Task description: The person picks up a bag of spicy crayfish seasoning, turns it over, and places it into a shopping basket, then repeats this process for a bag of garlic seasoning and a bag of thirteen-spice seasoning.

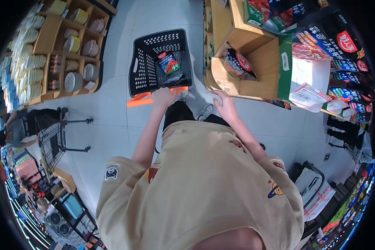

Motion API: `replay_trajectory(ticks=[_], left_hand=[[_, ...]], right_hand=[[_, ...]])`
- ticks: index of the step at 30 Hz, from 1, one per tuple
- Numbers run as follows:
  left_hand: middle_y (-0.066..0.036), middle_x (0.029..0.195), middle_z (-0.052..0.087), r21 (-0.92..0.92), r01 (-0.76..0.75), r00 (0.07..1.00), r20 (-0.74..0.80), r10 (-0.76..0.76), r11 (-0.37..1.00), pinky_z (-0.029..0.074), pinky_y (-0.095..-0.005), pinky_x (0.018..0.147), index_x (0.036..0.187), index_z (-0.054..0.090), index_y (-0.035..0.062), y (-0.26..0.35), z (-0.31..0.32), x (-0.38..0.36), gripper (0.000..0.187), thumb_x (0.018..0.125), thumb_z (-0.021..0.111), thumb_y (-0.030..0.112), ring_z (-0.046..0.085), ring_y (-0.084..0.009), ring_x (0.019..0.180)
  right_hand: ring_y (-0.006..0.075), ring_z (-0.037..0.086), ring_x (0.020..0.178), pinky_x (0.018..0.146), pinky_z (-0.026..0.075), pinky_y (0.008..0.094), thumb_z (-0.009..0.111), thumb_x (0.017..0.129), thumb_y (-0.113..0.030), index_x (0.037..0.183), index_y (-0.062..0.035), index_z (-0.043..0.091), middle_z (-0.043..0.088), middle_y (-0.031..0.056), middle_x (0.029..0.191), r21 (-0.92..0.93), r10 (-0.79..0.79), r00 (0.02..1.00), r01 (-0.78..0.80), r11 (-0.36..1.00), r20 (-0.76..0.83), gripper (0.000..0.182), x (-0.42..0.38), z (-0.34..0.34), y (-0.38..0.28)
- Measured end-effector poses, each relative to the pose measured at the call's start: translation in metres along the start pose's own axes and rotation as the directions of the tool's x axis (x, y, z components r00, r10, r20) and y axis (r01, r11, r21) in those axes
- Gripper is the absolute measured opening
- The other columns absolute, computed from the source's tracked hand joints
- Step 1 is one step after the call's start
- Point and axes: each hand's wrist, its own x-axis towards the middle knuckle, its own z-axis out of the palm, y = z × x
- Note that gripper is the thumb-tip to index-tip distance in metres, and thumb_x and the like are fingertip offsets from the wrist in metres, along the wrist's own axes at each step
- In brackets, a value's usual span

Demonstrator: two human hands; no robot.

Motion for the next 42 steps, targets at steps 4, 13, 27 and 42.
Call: replay_trajectory(ticks=[4,13,27,42], left_hand=[[-0.017,0.066,0.06,-0.007,-0.004,1.0,-0.029,0.004,1.0,0.047,-0.0403,0.057,0.066,0.062,0.0033,-0.005,0.011,-0.016,0.04,0.074,0.044,0.038,0.06,-0.0307,0.066],[-0.014,0.064,0.06,0.008,0.023,1.0,0.011,-0.023,1.0,0.047,-0.0383,0.055,0.065,0.063,0.0039,-0.017,0.021,-0.068,0.035,0.072,0.047,0.035,0.06,-0.0284,0.061],[-0.009,0.051,0.053,-0.159,-0.186,0.969,0.136,0.208,0.97,0.043,-0.0368,0.051,0.053,0.057,0.0049,-0.064,0.042,-0.156,0.031,0.07,0.052,0.03,0.052,-0.0242,0.044],[-0.005,0.044,0.044,-0.305,0.06,0.998,-0.002,-0.063,0.951,0.043,-0.0299,0.059,0.045,0.045,0.0086,-0.13,0.045,-0.146,0.016,0.055,0.054,0.016,0.046,-0.0223,0.042]], right_hand=[[0.0331,0.053,0.09,0.08,0.042,0.0358,0.052,0.071,-0.002,0.095,0.0015,0.055,0.056,0.0188,0.096,0.007,-0.044,0.996,0.044,0.999,0.081,0.024,-0.008,0.016,0.012],[0.0321,0.055,0.086,0.077,0.044,0.0353,0.053,0.07,-0.002,0.091,0.0027,0.056,0.058,0.0178,0.092,0.004,-0.066,0.968,0.067,0.998,0.242,0.022,-0.017,0.058,0.018],[0.0248,0.061,0.075,0.068,0.047,0.0309,0.052,0.073,-0.005,0.09,0.0035,0.057,0.061,0.017,0.08,-0.039,0.196,0.887,-0.198,0.979,0.419,0.019,-0.03,0.171,0.023],[0.0299,0.059,0.075,0.07,0.046,0.0365,0.055,0.067,-0.01,0.08,-0.001,0.061,0.06,0.0181,0.077,-0.297,0.363,0.755,-0.23,0.927,0.547,0.017,0.047,0.349,0.178]])
